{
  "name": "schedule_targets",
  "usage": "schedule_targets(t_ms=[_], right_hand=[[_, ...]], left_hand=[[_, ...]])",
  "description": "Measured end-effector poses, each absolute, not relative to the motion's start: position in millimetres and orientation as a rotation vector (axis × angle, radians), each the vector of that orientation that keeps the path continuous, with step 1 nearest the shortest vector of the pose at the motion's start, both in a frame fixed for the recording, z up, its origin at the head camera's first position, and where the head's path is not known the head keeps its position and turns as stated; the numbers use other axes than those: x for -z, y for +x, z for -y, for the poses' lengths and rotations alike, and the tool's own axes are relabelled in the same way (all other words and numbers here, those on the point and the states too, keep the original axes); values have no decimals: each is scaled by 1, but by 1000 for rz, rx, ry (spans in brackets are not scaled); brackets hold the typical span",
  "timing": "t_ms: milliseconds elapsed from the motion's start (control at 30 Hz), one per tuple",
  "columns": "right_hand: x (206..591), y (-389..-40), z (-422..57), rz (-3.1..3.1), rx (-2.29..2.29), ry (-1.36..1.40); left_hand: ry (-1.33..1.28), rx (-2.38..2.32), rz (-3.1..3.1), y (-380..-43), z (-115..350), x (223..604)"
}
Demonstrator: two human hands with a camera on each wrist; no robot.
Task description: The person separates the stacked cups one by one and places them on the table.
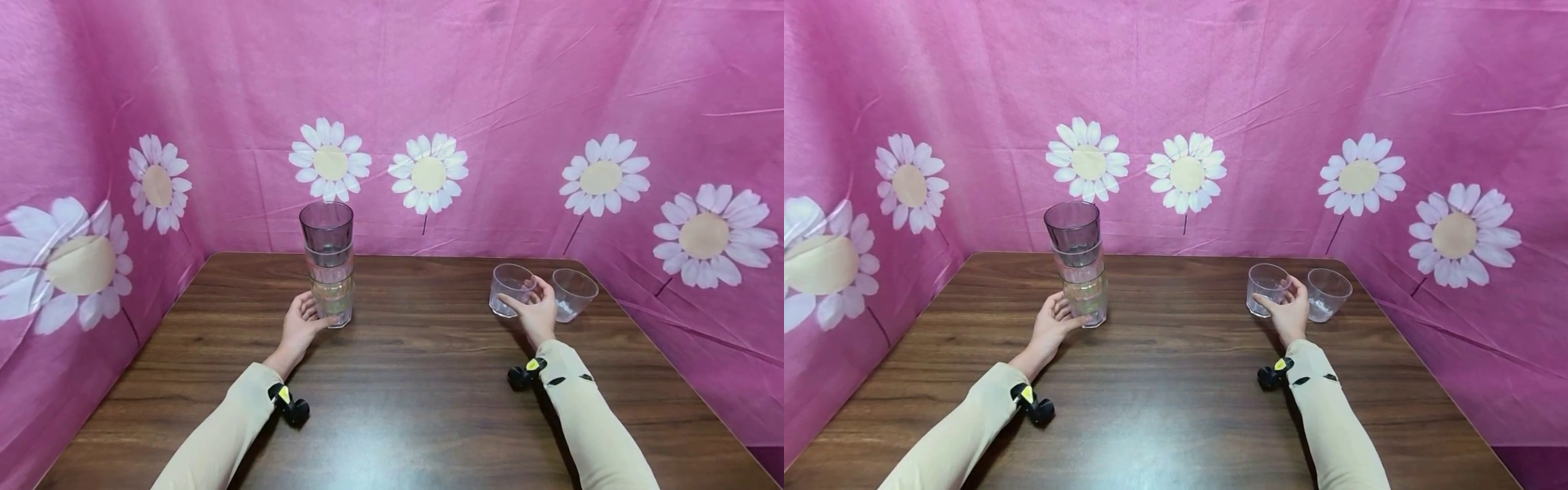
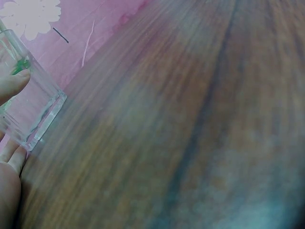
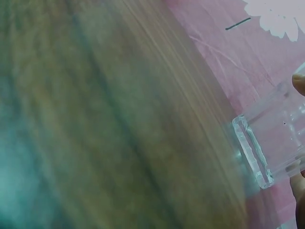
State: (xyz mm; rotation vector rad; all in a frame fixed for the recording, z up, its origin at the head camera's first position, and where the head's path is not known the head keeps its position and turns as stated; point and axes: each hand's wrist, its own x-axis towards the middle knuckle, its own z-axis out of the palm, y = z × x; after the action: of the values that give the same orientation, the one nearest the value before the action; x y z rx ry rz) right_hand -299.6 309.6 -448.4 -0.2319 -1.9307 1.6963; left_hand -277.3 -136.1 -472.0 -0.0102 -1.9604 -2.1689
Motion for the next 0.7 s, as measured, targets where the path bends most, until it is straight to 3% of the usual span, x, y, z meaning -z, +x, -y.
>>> schedule_targets(t_ms=[700], right_hand=[[449, -299, -310, 1970, -1690, -223]], left_hand=[[14, 2144, 2009, -273, 135, 461]])
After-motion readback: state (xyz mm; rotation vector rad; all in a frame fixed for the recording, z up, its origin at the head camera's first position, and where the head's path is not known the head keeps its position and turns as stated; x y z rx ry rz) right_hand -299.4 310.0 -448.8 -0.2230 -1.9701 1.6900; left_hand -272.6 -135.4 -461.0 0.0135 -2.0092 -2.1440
